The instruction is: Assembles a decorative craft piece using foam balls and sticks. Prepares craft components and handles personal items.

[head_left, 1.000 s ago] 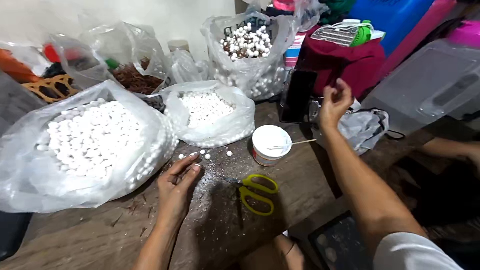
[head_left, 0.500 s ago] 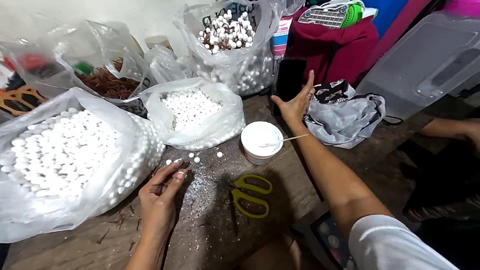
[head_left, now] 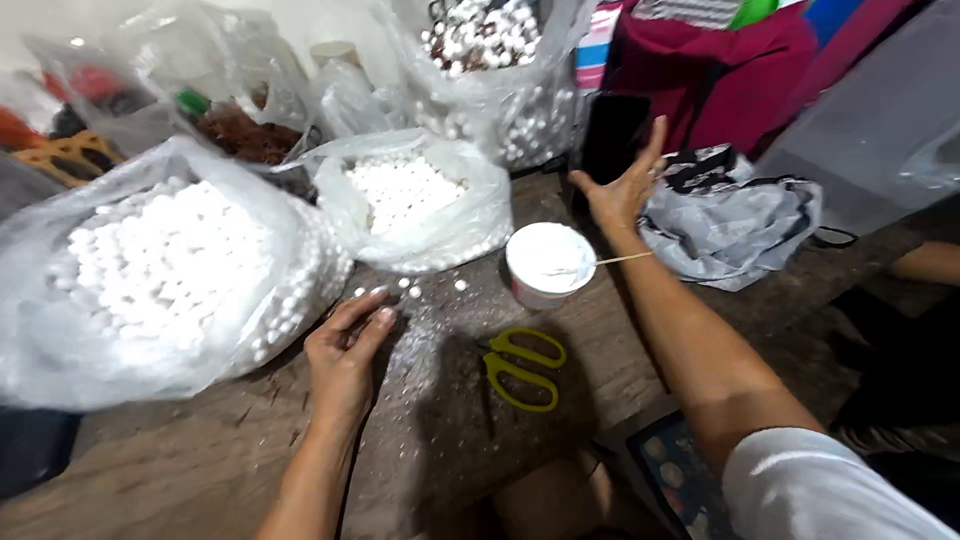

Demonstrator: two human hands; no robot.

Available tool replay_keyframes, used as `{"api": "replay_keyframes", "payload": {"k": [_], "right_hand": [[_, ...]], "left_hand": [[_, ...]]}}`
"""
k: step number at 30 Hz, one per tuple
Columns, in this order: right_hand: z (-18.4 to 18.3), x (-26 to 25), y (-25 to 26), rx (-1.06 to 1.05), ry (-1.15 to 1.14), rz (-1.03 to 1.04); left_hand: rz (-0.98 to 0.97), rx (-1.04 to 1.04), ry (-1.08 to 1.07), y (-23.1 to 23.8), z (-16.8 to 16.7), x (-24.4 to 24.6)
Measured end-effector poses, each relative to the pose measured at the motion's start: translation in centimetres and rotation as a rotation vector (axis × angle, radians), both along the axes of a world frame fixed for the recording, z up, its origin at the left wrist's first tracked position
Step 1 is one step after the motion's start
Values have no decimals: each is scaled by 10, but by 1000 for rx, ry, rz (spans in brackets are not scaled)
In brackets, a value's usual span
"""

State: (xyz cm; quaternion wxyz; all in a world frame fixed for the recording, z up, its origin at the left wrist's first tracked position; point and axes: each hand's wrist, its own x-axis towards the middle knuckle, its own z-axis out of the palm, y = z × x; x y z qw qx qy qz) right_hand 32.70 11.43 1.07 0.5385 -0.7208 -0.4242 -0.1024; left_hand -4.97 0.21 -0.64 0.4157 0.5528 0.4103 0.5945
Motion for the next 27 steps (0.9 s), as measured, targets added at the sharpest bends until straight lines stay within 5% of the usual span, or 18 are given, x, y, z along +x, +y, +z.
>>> {"api": "replay_keyframes", "payload": {"k": [5,9,13,16,21,27], "right_hand": [[22,21,-34,378,18,250],[57,-28,-98,624,0,419],[58,-106,-148,532,-385,812],[55,-158,-134,441,-379,1063],[37,-201,-91,-44,-263,1207],[77,-236,-64,225,-154,1222]], "left_hand": [[107,-41,17,3,3,-1],[186,-61,30,8,2,0],[201,-13,35,11,2,-7],[193,66,-8,15,8,-21],[144,188,-95,15,21,-34],[72,318,391,12,-7,-11]]}}
